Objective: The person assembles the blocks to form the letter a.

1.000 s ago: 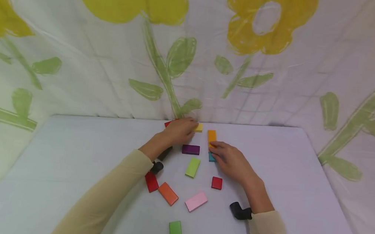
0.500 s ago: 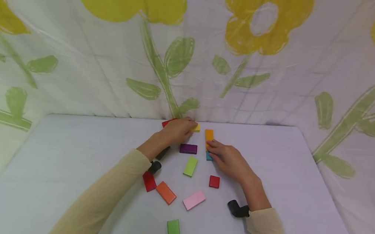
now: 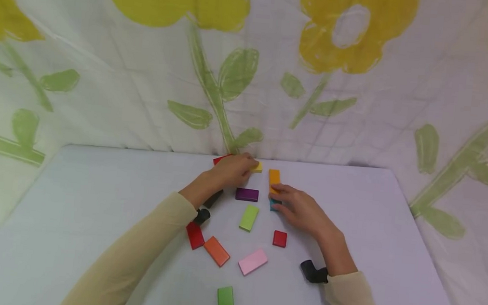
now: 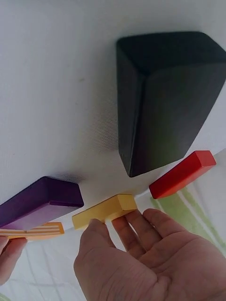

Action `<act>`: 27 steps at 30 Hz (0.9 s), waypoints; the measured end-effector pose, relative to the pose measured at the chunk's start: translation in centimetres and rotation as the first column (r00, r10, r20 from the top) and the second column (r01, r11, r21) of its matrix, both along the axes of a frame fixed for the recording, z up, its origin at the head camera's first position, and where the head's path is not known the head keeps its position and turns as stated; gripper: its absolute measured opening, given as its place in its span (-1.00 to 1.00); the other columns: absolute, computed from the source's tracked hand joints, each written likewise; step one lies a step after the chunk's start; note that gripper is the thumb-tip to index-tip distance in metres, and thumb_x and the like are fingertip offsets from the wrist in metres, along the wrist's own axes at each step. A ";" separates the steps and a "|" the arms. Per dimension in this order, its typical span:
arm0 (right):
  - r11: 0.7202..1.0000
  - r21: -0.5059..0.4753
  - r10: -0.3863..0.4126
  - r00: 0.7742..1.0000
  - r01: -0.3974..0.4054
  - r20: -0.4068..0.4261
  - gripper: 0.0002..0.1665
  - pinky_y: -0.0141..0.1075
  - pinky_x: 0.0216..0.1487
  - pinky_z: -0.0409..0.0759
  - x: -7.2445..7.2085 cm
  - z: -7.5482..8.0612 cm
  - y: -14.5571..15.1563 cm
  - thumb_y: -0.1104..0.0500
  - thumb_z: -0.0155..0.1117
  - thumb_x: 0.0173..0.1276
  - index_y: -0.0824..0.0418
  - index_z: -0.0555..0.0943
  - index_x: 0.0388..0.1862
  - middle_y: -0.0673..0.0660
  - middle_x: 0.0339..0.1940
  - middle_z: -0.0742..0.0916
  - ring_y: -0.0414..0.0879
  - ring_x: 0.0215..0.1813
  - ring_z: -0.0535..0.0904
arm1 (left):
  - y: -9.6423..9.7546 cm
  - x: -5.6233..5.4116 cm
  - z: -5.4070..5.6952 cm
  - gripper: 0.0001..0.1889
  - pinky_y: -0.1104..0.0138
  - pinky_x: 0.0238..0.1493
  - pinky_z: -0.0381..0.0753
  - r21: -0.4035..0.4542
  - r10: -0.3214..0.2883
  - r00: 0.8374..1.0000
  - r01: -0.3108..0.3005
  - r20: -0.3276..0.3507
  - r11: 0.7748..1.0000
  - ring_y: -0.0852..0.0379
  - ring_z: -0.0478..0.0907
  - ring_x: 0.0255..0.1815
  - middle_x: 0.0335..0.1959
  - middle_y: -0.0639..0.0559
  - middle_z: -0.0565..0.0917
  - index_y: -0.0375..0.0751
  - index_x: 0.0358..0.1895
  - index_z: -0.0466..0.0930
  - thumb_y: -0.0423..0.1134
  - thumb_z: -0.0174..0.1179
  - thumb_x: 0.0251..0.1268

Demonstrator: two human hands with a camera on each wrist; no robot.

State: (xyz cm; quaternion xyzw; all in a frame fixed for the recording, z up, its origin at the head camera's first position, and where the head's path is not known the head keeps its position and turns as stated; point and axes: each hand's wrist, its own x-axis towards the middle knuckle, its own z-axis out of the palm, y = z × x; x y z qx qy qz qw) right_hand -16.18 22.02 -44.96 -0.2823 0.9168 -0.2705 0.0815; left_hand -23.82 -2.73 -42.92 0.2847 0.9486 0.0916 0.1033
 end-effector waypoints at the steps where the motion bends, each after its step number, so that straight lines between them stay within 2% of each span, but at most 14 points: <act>1: 1.000 0.008 -0.002 1.000 0.002 0.001 -0.54 0.20 0.51 0.51 0.1 -0.1 0.0 0.20 0.40 0.50 0.19 0.69 0.34 0.20 0.52 0.62 0.24 0.57 0.49 | 0.0 0.0 0.0 -0.64 0.24 0.26 0.70 -0.005 -0.001 1.000 0.001 0.003 1.000 -0.01 0.66 0.10 0.29 -0.06 0.65 -0.12 0.36 0.60 -0.29 0.04 0.65; 10: 1.000 0.023 -0.010 1.000 0.010 -0.013 -0.52 0.18 0.50 0.54 0.1 -0.4 0.2 0.14 0.43 0.47 0.10 0.69 0.35 0.15 0.53 0.61 0.20 0.57 0.50 | 0.3 0.1 0.2 -0.57 0.25 0.35 0.67 -0.049 0.016 1.000 -0.015 0.019 0.999 0.00 0.66 0.22 0.43 -0.04 0.59 -0.06 0.48 0.54 -0.29 0.01 0.67; 17: 0.999 0.035 -0.005 1.000 0.006 -0.026 -0.53 0.18 0.48 0.55 0.2 -0.2 0.5 0.13 0.46 0.45 0.14 0.71 0.32 0.18 0.48 0.65 0.23 0.54 0.53 | 0.7 0.3 0.3 -0.60 0.22 0.41 0.64 -0.028 0.000 1.000 0.000 0.026 1.000 -0.01 0.65 0.29 0.37 -0.05 0.65 -0.08 0.43 0.59 -0.31 0.02 0.68; 22: 1.000 0.018 -0.002 1.000 0.003 -0.021 -0.52 0.18 0.49 0.54 0.1 -0.1 0.5 0.14 0.46 0.45 0.14 0.71 0.32 0.18 0.49 0.65 0.22 0.54 0.53 | 0.7 0.1 0.1 -0.62 0.24 0.38 0.66 -0.033 0.013 1.000 -0.013 -0.002 0.999 0.01 0.67 0.28 0.35 -0.01 0.66 -0.04 0.41 0.61 -0.30 0.05 0.68; 27: 1.000 -0.020 0.001 1.000 -0.001 -0.015 -0.52 0.16 0.50 0.53 -0.1 -0.5 0.4 0.15 0.43 0.48 0.16 0.69 0.34 0.17 0.50 0.64 0.19 0.56 0.51 | 0.6 -0.1 0.0 -0.65 0.23 0.36 0.67 0.005 0.007 1.000 -0.007 -0.025 1.000 0.03 0.66 0.27 0.31 0.01 0.70 -0.05 0.34 0.66 -0.31 0.07 0.67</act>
